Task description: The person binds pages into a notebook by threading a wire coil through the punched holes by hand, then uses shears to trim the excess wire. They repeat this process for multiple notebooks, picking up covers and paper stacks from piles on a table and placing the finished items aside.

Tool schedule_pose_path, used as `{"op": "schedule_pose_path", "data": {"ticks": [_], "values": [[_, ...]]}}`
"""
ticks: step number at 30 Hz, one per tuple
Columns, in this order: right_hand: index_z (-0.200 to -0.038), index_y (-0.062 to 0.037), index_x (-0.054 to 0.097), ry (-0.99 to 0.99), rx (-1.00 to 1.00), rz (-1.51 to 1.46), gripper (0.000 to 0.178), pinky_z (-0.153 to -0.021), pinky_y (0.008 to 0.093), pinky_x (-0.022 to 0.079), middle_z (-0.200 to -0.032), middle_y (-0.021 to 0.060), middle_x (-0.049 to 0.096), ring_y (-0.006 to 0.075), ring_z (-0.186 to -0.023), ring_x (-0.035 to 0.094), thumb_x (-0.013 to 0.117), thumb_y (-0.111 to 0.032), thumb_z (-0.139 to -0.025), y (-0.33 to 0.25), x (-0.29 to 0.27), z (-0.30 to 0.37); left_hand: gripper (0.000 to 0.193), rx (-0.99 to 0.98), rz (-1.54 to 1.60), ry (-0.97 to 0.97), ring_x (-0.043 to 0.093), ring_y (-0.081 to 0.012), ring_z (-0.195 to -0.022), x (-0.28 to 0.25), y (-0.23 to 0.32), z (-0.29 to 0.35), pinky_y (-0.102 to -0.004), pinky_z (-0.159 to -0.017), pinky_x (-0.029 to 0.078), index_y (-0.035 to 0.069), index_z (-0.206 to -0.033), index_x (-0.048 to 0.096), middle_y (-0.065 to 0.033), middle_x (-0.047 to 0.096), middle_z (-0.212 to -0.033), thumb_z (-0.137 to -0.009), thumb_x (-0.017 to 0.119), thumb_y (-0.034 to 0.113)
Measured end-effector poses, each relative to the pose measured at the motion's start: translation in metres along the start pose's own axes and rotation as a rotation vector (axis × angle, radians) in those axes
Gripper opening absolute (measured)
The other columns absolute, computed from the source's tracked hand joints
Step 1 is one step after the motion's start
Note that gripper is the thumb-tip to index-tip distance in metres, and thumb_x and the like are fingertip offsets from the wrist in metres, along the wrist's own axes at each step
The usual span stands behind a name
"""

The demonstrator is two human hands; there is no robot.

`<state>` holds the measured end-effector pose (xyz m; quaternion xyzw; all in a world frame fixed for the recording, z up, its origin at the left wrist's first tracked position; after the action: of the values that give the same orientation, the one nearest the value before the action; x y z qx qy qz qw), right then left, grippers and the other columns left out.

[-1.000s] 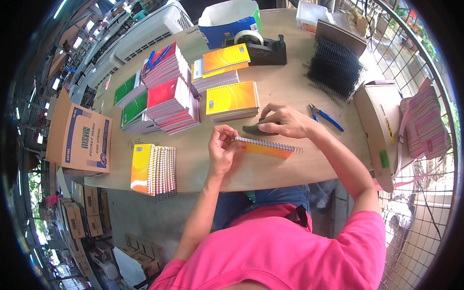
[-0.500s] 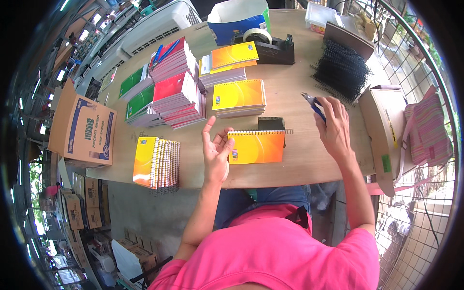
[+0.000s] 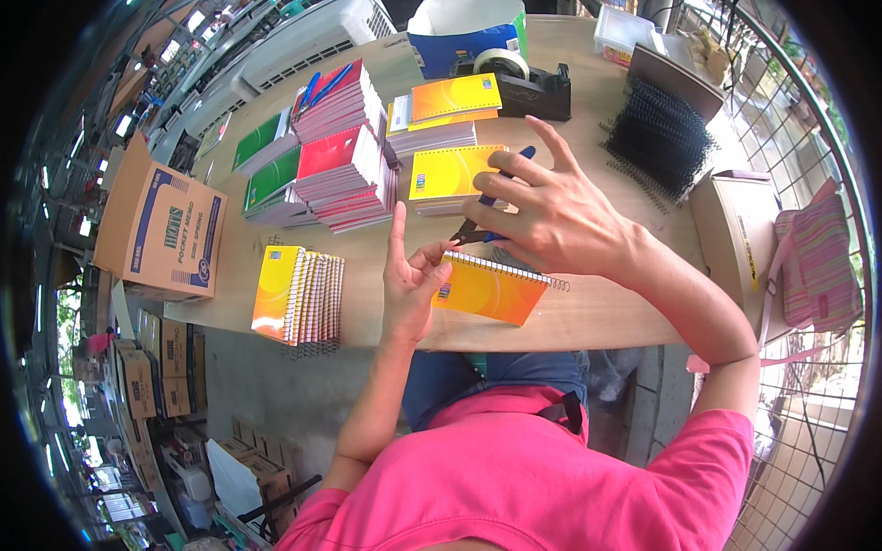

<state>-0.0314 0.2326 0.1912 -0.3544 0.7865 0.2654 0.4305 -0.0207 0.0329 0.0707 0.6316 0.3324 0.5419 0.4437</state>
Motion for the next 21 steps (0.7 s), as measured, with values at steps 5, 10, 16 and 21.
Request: {"op": "schedule_pose_path", "data": {"ticks": [5, 10, 16, 21], "values": [[-0.107, -0.0141, 0.07, 0.074, -0.117, 0.083, 0.035, -0.118, 0.0647, 0.028, -0.104, -0.001, 0.062, 0.018, -0.114, 0.057, 0.069, -0.021, -0.073, -0.005, 0.002, -0.008, 0.095, -0.011, -0.059, 0.084, 0.066, -0.0131, -0.096, -0.001, 0.0, 0.001, -0.0274, -0.087, 0.055, 0.012, -0.161, 0.005, -0.0135, 0.069, -0.107, -0.09, 0.064, -0.008], [-0.114, -0.0138, 0.07, -0.012, -0.218, 0.12, 0.038, -0.118, 0.0637, 0.03, -0.103, -0.0009, 0.064, 0.0165, -0.115, 0.057, 0.067, -0.024, -0.077, -0.008, 0.001, -0.013, 0.094, -0.026, -0.091, 0.091, 0.066, -0.0122, -0.091, -0.003, 0.0, 0.002, -0.0275, -0.082, 0.056, 0.011, -0.16, 0.008, -0.0124, 0.07, -0.102, -0.09, 0.068, -0.006], [-0.107, -0.014, 0.07, 0.037, -0.347, 0.162, 0.036, -0.11, 0.0567, 0.041, -0.1, -0.0008, 0.064, 0.0147, -0.102, 0.06, 0.067, -0.026, -0.073, -0.013, 0.009, -0.016, 0.095, -0.03, -0.111, 0.07, 0.067, -0.0112, -0.088, -0.003, 0.001, 0.001, -0.0221, -0.077, 0.055, 0.011, -0.16, 0.008, -0.0106, 0.07, -0.098, -0.089, 0.068, -0.006], [-0.098, -0.0073, 0.073, -0.348, 0.172, -0.308, 0.027, -0.087, 0.0457, 0.052, -0.096, 0.0061, 0.068, 0.0233, -0.09, 0.067, 0.075, -0.022, -0.076, -0.01, 0.006, -0.017, 0.084, 0.071, -0.219, 0.13, 0.066, -0.0105, -0.09, -0.006, 0.003, 0.009, -0.0227, -0.077, 0.055, 0.008, -0.158, 0.019, -0.0101, 0.07, -0.103, -0.09, 0.067, -0.006]]}}
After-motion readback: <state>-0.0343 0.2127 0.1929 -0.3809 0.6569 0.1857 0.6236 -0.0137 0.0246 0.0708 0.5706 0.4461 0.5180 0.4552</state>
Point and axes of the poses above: each hand's wrist, its own z-axis away from the middle knuckle, its own x-axis out of the palm, y = z × x, the point moved 4 cm from there along -z, towards the middle knuckle
